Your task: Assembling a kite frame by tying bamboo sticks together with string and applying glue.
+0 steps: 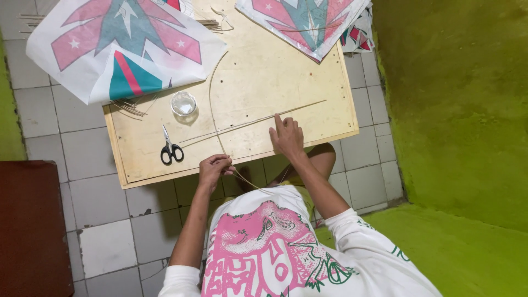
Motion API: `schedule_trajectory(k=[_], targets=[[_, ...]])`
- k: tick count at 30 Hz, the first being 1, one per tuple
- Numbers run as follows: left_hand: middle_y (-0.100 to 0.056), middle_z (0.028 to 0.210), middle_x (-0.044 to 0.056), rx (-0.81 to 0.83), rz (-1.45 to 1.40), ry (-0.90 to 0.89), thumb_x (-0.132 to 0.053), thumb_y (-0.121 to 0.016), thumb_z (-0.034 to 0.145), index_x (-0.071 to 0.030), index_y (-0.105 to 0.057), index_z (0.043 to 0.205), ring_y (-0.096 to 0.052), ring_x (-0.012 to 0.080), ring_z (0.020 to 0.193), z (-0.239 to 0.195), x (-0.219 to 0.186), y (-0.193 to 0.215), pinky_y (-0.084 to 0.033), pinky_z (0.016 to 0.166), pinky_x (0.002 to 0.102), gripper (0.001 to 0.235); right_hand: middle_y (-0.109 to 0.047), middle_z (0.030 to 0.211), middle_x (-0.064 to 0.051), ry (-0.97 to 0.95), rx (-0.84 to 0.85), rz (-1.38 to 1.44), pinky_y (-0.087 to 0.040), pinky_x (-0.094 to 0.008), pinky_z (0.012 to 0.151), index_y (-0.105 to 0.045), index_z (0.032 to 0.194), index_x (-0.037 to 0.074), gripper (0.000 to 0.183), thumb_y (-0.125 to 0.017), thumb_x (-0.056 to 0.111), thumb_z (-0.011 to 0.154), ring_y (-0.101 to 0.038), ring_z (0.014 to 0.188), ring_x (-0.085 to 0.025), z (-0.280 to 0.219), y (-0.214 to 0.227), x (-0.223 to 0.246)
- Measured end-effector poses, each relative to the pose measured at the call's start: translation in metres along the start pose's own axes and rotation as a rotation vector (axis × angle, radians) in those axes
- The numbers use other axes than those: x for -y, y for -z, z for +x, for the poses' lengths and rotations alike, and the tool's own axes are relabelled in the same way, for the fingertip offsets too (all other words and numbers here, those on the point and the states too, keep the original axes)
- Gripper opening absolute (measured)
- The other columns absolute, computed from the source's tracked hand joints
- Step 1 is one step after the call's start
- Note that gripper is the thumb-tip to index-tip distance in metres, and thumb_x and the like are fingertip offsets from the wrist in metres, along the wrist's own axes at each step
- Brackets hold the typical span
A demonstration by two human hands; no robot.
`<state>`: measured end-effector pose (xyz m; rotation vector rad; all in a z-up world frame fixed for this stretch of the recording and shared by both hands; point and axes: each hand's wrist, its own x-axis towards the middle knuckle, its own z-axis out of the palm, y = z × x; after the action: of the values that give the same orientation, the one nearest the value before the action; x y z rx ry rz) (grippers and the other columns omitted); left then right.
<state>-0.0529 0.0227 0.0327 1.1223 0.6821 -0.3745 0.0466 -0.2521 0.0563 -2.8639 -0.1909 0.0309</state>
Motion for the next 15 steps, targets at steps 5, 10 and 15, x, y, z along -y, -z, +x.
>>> schedule_trajectory(k=[5,10,15], targets=[[-0.075,0.088,0.021,-0.020,-0.018,0.000,-0.002,-0.085,0.078,0.008,-0.071,0.109,-0.076,0.0316,0.066,-0.001,0.007,0.006,-0.070,0.062,0.039,0.035,-0.058,0.104,-0.019,0.064,-0.019,0.025,-0.054,-0.047,0.072,-0.057,0.145,0.013,0.053,-0.056,0.042,0.101,-0.065,0.094,-0.037,-0.008,-0.003,0.017],[-0.076,0.090,0.021,-0.025,-0.007,0.000,-0.003,-0.084,0.079,0.008,-0.071,0.111,-0.076,0.0308,0.065,-0.005,0.002,0.003,-0.069,0.061,0.038,0.036,-0.059,0.101,-0.016,0.085,-0.034,-0.011,-0.055,-0.044,0.069,-0.059,0.143,0.018,0.051,-0.053,0.046,0.102,-0.065,0.091,-0.033,-0.010,-0.010,0.019],[-0.076,0.091,0.022,-0.030,0.012,0.009,-0.003,-0.085,0.079,0.008,-0.071,0.111,-0.076,0.0312,0.065,-0.005,0.004,0.003,-0.070,0.060,0.037,0.037,-0.057,0.103,-0.019,0.027,-0.033,-0.003,-0.054,-0.048,0.070,-0.057,0.146,0.013,0.055,-0.055,0.045,0.101,-0.064,0.092,-0.037,-0.013,-0.001,0.013]])
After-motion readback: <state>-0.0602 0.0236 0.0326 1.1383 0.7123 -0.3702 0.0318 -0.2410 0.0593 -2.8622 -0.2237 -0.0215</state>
